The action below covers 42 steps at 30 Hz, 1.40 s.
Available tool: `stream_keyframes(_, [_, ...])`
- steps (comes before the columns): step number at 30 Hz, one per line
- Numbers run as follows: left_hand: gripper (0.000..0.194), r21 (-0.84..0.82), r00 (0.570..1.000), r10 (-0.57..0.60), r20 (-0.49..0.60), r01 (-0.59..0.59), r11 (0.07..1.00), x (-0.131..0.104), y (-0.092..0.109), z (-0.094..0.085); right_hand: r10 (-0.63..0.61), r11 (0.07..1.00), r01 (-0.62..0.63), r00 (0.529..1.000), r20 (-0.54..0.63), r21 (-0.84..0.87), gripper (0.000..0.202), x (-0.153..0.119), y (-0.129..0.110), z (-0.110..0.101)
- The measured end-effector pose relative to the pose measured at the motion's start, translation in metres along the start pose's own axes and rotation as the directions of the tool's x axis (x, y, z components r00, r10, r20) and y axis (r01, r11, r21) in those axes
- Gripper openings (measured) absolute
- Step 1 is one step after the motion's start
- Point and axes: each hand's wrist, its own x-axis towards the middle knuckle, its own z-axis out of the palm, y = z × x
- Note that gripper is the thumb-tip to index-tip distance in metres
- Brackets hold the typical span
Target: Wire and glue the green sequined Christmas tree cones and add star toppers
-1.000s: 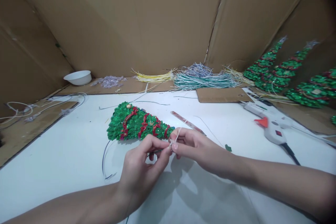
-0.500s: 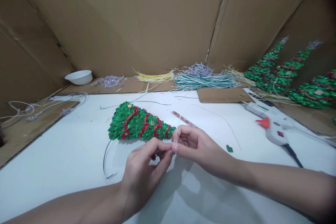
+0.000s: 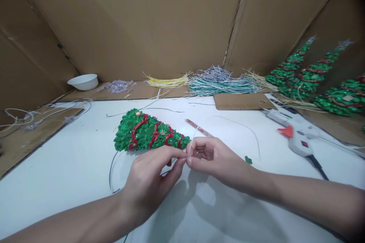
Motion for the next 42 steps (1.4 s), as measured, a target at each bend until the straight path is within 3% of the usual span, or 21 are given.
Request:
stream_keyframes(9, [0.010, 0.032, 0.998, -0.045, -0.045, 0.046, 0.998, 0.000, 0.008, 0.000, 0.047, 0.986, -0.052, 0.998, 0.037, 0.160, 0.009, -0.002, -0.006, 0.006])
stream_keyframes(20, [0.011, -0.202, 0.960, -0.275, 0.050, 0.279, 0.939, -0.001, 0.011, 0.001, 0.076, 0.972, -0.090, 0.995, 0.072, 0.219, 0.016, -0.004, -0.008, 0.007])
stream_keyframes(25, [0.010, -0.292, 0.917, -0.369, 0.149, 0.398, 0.870, 0.001, 0.012, -0.001, 0.062, 0.970, -0.083, 0.993, 0.099, 0.228, 0.021, -0.003, -0.009, 0.005])
stream_keyframes(31, [0.013, -0.414, 0.832, -0.471, 0.294, 0.555, 0.721, 0.005, 0.012, -0.003, 0.078, 0.975, -0.100, 0.990, 0.116, 0.200, 0.015, -0.002, -0.010, 0.002])
stream_keyframes(36, [0.013, -0.511, 0.795, -0.496, 0.350, 0.606, 0.610, 0.009, 0.012, -0.002, 0.081, 0.974, -0.105, 0.989, 0.123, 0.202, 0.013, -0.002, -0.012, 0.002])
stream_keyframes(42, [0.014, -0.550, 0.771, -0.519, 0.370, 0.632, 0.546, 0.007, 0.010, -0.002, 0.075, 0.972, -0.100, 0.989, 0.124, 0.212, 0.016, -0.001, -0.011, 0.001])
